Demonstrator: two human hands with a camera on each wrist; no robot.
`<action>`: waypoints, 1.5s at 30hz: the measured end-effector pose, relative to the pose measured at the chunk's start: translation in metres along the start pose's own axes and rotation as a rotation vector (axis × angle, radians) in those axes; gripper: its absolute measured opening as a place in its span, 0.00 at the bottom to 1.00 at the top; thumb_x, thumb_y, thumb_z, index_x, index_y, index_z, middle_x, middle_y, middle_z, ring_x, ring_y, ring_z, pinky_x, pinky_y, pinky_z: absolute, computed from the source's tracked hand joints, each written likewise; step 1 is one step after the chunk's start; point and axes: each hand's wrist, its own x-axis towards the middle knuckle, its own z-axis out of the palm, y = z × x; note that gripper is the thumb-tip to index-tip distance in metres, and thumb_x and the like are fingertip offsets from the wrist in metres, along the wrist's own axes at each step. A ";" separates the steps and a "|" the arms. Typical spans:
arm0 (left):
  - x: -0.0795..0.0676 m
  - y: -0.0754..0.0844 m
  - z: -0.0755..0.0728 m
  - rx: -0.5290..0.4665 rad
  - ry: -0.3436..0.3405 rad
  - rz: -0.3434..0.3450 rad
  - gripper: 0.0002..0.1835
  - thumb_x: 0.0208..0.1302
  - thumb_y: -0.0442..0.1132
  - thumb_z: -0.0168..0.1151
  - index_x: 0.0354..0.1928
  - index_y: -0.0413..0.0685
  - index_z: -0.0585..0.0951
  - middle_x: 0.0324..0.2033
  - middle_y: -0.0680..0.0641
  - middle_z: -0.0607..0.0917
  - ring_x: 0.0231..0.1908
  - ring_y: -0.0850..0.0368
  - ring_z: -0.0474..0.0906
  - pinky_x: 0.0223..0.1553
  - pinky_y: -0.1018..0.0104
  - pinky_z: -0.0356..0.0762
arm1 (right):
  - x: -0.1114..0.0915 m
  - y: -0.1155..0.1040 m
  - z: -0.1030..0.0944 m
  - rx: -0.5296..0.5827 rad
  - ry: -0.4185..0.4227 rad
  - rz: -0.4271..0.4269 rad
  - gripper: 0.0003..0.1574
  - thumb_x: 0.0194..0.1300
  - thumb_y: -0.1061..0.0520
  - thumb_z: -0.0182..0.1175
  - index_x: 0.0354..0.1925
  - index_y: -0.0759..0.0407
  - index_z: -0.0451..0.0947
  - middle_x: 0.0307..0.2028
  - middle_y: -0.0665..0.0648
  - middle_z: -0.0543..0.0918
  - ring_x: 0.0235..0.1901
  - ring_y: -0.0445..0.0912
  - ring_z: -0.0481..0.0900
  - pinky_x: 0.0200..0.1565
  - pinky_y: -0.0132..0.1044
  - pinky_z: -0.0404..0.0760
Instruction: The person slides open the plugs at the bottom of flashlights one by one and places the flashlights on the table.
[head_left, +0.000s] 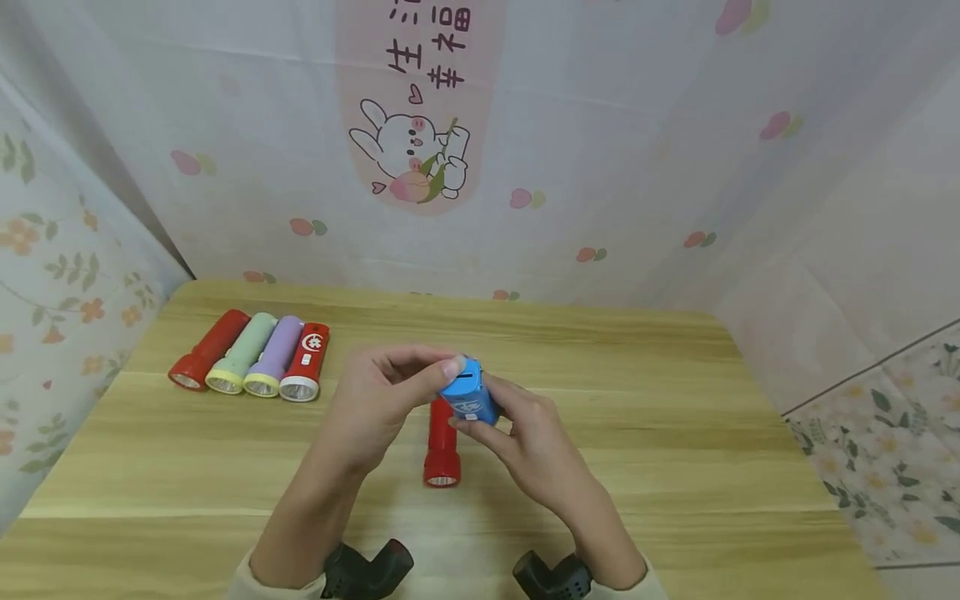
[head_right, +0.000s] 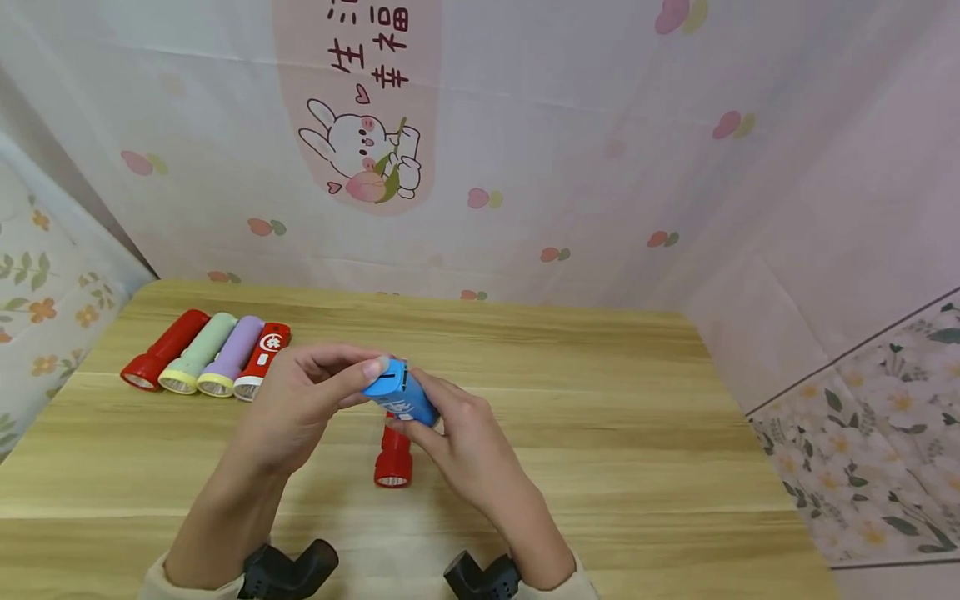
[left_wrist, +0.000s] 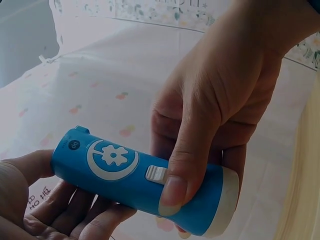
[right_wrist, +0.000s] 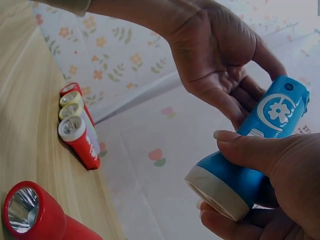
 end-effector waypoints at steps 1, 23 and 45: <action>0.000 0.000 0.001 0.000 0.001 0.000 0.13 0.68 0.35 0.64 0.47 0.30 0.86 0.37 0.54 0.92 0.41 0.56 0.88 0.49 0.61 0.86 | 0.000 0.000 -0.001 -0.004 0.000 0.000 0.31 0.62 0.56 0.71 0.63 0.51 0.77 0.50 0.49 0.88 0.44 0.41 0.85 0.46 0.30 0.86; -0.008 0.010 0.010 0.105 0.056 -0.030 0.11 0.66 0.38 0.68 0.46 0.41 0.88 0.41 0.45 0.91 0.43 0.53 0.87 0.49 0.61 0.85 | -0.003 -0.004 -0.007 -0.011 -0.027 -0.051 0.28 0.64 0.56 0.70 0.61 0.53 0.77 0.47 0.49 0.89 0.44 0.39 0.87 0.48 0.29 0.85; -0.010 0.008 0.011 0.110 0.047 -0.006 0.11 0.66 0.38 0.68 0.45 0.39 0.88 0.38 0.50 0.91 0.41 0.54 0.87 0.46 0.63 0.85 | -0.006 -0.005 -0.011 0.006 -0.055 -0.047 0.25 0.64 0.55 0.70 0.59 0.52 0.79 0.46 0.46 0.88 0.44 0.38 0.86 0.47 0.31 0.86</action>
